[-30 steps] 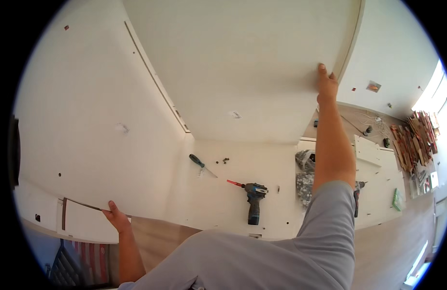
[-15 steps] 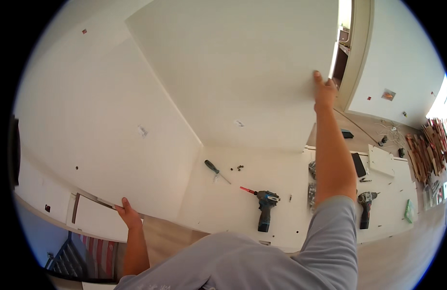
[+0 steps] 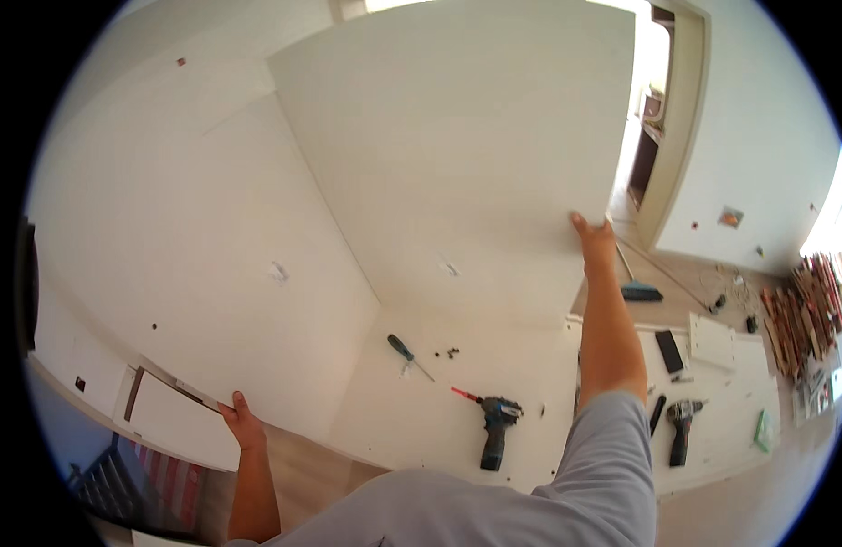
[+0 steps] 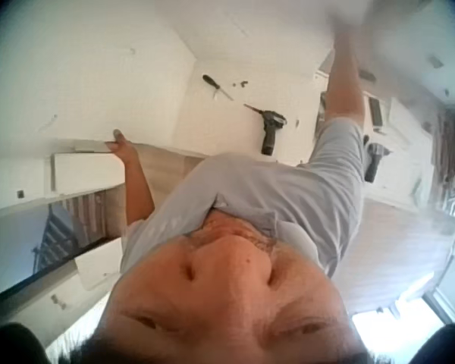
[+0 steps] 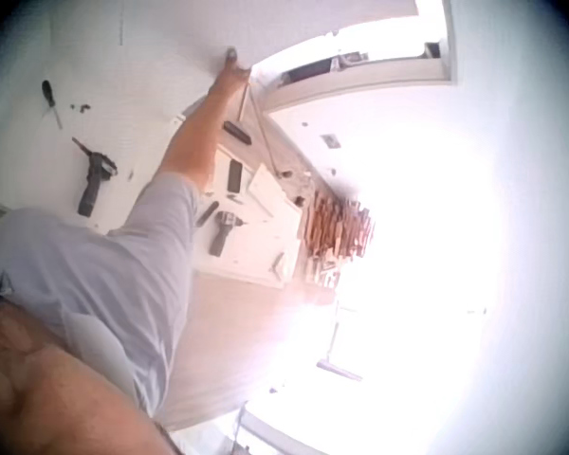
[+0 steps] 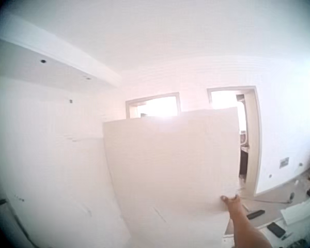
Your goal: The person assembles a white cabinet by aligning panels, picking up a power drill, and walking to a different area to retrieve more panels.
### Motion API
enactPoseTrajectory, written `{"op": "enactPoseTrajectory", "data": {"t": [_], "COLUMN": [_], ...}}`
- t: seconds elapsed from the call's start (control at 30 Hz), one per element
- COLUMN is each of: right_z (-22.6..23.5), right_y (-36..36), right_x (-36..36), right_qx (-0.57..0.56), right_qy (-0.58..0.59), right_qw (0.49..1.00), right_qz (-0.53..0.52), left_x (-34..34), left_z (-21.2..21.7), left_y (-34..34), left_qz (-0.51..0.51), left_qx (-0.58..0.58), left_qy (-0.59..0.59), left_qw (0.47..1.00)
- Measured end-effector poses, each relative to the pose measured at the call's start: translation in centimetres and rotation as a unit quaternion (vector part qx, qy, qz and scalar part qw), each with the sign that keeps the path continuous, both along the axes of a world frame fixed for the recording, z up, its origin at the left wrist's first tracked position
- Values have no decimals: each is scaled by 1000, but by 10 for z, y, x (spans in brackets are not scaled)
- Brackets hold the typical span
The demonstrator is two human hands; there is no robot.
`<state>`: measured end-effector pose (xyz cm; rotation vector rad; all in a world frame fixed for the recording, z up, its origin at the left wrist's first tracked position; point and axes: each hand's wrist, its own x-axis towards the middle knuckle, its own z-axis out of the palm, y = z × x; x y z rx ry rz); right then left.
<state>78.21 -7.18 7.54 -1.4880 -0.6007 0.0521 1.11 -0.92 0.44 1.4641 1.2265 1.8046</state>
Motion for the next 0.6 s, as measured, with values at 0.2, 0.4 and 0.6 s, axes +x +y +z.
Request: {"op": "enactPoseTrajectory", "data": {"t": [0.2,0.4,0.6], "right_z": [-28,-13,76], "right_y": [0,-12,-49], "right_x": [6,-3,27], "right_qx": [149,217,152], "right_qy": [29,39,-56], "right_qw": [988,975,983], "right_qz": [28,-10,-81], "left_x": [1,-8,-4], "left_z": [-5,-15,-4], "left_y": [6,10,-3], "left_qz": [10,-8,7], "left_qx": [-10,37,5], "left_qy": [26,26,26], "left_qw": [1000,999,1000]}}
